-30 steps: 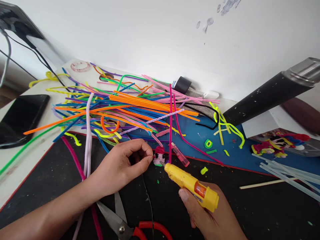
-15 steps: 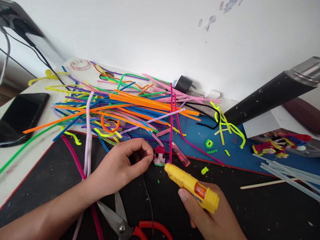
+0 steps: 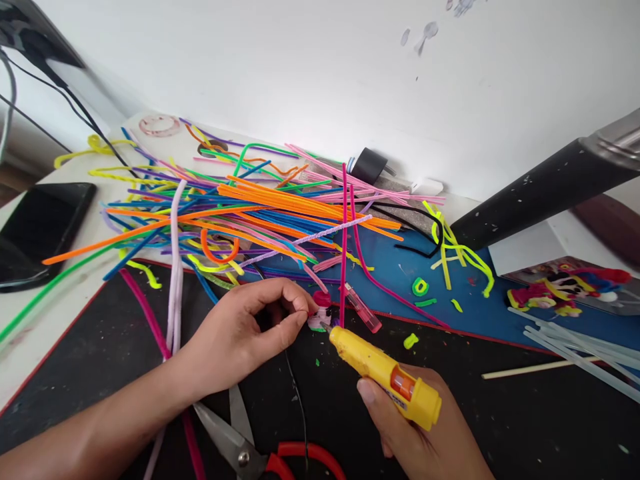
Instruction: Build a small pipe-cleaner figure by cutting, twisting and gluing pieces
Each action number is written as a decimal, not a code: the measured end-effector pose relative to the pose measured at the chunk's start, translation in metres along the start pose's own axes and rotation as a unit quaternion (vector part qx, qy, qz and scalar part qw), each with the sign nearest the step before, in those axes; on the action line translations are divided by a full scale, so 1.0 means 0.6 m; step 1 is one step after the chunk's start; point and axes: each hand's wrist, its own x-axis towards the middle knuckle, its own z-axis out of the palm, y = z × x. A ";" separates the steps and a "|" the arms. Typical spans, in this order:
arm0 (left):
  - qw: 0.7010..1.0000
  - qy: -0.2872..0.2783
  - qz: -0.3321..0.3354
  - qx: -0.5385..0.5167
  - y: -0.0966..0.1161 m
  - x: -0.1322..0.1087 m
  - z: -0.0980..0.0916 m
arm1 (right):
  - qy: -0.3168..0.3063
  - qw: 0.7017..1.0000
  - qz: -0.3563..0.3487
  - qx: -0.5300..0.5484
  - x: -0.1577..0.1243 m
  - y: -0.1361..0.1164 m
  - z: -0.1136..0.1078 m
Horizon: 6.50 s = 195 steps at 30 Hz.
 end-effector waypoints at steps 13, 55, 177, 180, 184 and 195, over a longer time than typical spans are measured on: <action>1.000 -0.007 -0.012 0.019 -0.003 0.004 0.000 | -0.040 0.994 0.033 0.098 -0.012 0.018 -0.012; 1.000 -0.012 0.002 0.004 -0.012 0.002 0.004 | -0.025 0.996 -0.046 0.071 -0.018 0.033 -0.009; 1.000 -0.004 0.004 0.018 0.002 0.005 0.002 | 0.009 0.998 -0.055 0.034 -0.004 -0.001 0.001; 1.000 -0.005 0.005 0.017 0.001 0.004 0.002 | 0.018 0.998 -0.053 0.025 -0.006 0.001 0.002; 1.000 -0.007 0.004 0.019 -0.001 0.003 0.001 | 0.019 0.998 -0.051 0.011 -0.007 0.003 0.002; 1.000 -0.005 0.010 0.021 0.000 0.004 0.002 | 0.022 0.998 -0.049 0.011 -0.007 0.002 0.003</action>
